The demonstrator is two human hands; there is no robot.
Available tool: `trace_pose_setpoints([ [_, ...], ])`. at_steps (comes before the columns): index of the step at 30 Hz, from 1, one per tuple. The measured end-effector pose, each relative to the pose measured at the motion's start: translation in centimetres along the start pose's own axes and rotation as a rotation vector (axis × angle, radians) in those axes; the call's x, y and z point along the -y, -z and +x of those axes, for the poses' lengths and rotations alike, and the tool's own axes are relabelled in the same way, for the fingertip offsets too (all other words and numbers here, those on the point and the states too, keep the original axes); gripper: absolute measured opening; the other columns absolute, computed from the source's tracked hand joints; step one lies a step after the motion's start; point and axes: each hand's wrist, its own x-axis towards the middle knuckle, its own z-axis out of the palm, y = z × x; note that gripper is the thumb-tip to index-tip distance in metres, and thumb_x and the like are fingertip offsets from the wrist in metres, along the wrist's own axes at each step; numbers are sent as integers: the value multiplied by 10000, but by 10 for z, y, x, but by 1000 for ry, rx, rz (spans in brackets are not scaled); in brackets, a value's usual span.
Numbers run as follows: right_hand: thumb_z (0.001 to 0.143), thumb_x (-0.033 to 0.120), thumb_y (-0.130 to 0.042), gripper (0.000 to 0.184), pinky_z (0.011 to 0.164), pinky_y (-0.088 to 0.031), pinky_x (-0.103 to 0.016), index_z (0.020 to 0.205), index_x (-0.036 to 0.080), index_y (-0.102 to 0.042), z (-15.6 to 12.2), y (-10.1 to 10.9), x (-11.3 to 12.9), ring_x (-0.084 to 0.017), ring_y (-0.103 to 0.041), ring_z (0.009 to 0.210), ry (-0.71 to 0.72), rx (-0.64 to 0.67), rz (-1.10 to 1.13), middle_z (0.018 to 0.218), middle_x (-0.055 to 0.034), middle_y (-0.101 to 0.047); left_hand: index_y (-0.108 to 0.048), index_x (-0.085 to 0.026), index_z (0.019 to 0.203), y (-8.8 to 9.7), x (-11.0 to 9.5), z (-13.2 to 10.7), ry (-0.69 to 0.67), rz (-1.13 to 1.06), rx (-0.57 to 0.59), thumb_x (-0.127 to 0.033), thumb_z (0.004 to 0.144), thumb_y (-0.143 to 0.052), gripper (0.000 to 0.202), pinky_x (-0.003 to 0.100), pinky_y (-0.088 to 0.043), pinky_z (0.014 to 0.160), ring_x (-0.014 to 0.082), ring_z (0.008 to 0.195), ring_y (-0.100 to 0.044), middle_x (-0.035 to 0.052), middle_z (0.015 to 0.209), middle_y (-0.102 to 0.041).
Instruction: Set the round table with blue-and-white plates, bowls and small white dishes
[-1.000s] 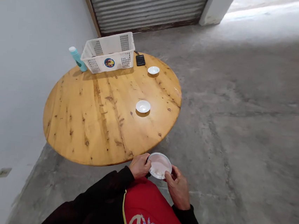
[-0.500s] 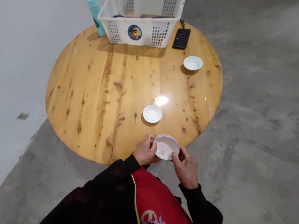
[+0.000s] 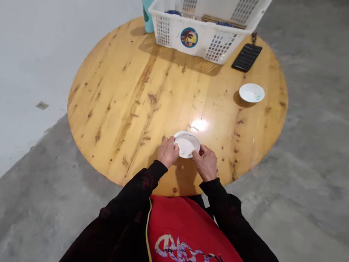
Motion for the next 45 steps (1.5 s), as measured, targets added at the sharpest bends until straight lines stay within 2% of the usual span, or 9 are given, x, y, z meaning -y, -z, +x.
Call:
trace_pose_setpoints([
  [4,785,318,-452,420,719,-432,-335,1022,109,-728,16,0,-6,-242,-562,731,35,48,-46,783,-109,-660,-566,-134,1288,-5,-7,4,48,17,5,-193,970,-428,352,414,-479,985,315,1174,-621,197,1242,-646],
  [9,804,289,-460,417,691,-412,-304,1075,118,-727,28,-3,-4,-235,-551,737,101,72,-79,766,-92,-627,-529,-150,1298,-4,-11,7,130,18,-5,-170,949,-465,355,386,-472,992,297,1203,-632,190,1292,-639],
  [18,859,218,-489,485,772,-442,-315,1297,101,-662,42,-2,5,-264,-595,871,103,196,-174,941,-142,-670,-528,-147,1296,0,-12,15,185,24,-30,-183,944,-496,356,406,-460,1025,320,1251,-617,198,1287,-644],
  [24,846,219,-510,522,796,-461,-321,1341,125,-646,44,-3,3,-263,-602,882,125,177,-174,958,-135,-685,-536,-155,1322,3,-13,17,204,26,-20,-213,942,-512,385,407,-449,1039,326,1264,-599,199,1287,-633],
  [30,854,296,-551,520,844,-471,-355,1329,109,-648,44,2,-8,-276,-626,917,60,171,-113,1002,-153,-701,-548,-168,1338,-1,-10,14,175,33,-16,-291,976,-516,384,387,-447,1044,302,1221,-619,174,1285,-610],
  [34,893,392,-534,474,833,-462,-336,1241,101,-672,50,3,-12,-256,-649,910,-9,216,3,1034,-154,-716,-585,-160,1249,-4,1,18,164,29,12,-395,1022,-451,353,395,-459,1024,302,1183,-639,175,1274,-628],
  [38,889,373,-501,279,695,-409,-292,917,157,-675,55,-2,-7,-207,-593,722,-10,316,82,792,-77,-688,-573,-151,1192,-7,9,27,118,-37,119,-369,1042,-388,322,379,-492,962,300,1139,-672,171,1190,-700],
  [41,846,300,-491,175,640,-371,-286,754,191,-594,52,-8,-3,-187,-536,647,-2,267,88,693,-52,-635,-544,-141,1211,-10,13,30,117,-109,143,-306,1048,-349,304,347,-517,898,266,1043,-715,168,1147,-724],
  [45,819,296,-481,156,615,-361,-279,699,214,-536,34,-10,-10,-174,-519,615,-1,212,117,648,-33,-609,-545,-135,1197,-16,13,19,105,-109,156,-273,1039,-352,285,351,-518,889,274,1039,-723,183,1123,-734],
])
